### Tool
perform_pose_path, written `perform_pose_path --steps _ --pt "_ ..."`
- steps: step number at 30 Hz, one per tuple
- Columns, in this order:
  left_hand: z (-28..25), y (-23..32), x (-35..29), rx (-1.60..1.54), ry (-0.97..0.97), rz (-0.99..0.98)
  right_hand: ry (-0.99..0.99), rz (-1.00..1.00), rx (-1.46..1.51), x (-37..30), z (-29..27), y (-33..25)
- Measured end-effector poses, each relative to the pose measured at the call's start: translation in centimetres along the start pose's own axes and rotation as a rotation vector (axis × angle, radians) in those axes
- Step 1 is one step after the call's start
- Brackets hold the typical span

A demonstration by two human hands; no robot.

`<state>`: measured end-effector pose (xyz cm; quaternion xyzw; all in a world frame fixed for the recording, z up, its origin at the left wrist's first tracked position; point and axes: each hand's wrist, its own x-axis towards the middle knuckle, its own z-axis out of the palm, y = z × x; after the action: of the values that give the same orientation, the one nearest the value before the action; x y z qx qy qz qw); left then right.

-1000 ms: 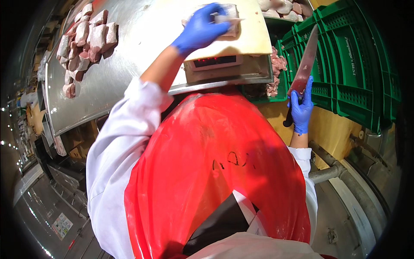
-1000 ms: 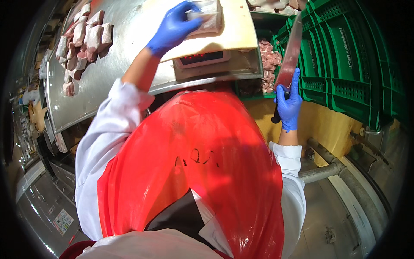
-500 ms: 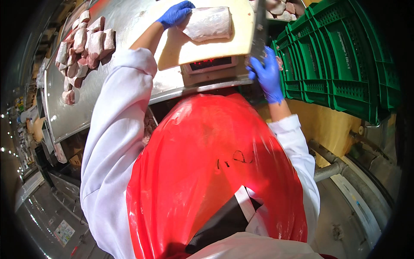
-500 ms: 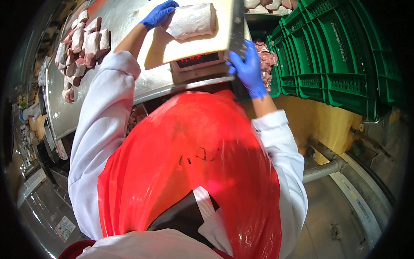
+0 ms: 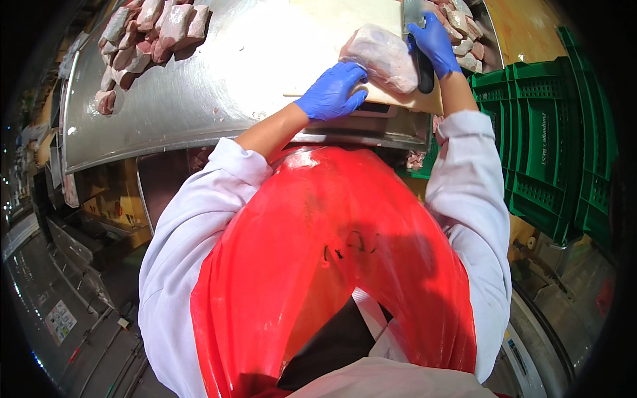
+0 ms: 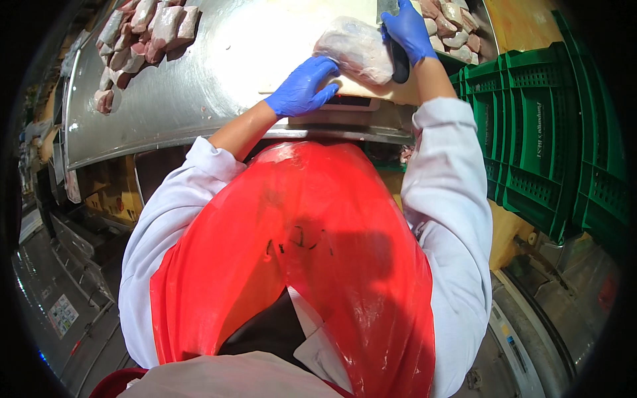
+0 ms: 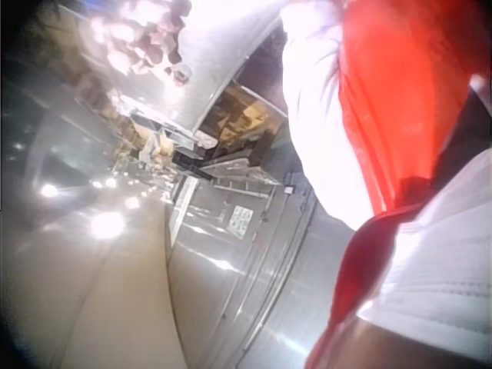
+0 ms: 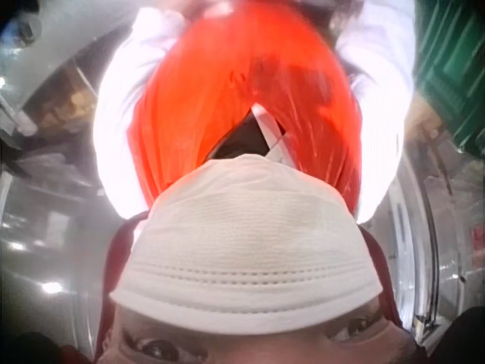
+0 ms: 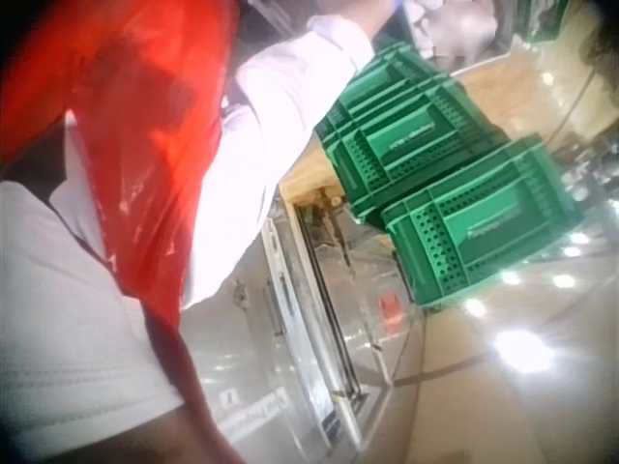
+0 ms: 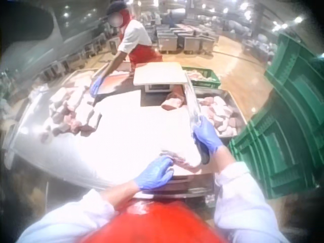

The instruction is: The person cuts large pieces of raw meat into smaller portions using a knife on a cutting board. They trim fat and separate pieces, placing the cut portions into a green crate. The process is repeated continuously throughout the clip.

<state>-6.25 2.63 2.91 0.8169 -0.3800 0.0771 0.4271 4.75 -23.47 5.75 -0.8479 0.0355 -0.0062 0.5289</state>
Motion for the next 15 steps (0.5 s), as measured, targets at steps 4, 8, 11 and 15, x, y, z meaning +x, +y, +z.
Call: perform_pose_path --steps 4,8,11,15 --pt "-4.1 -0.8 -2.3 -0.062 -0.064 -0.182 0.057 -0.203 -0.258 -7.4 3.3 -5.7" --pt "-6.4 -1.9 -3.2 -0.181 0.108 -0.312 -0.019 -0.329 -0.826 -13.1 7.3 -6.2" --pt "-7.4 -2.9 -3.1 -0.181 0.227 -0.305 -0.064 -0.325 -0.901 -17.7 6.4 -5.4" --pt "-6.6 -4.4 -1.7 -0.200 0.357 -0.308 -0.214 -0.209 -0.993 -25.7 3.2 -3.7"
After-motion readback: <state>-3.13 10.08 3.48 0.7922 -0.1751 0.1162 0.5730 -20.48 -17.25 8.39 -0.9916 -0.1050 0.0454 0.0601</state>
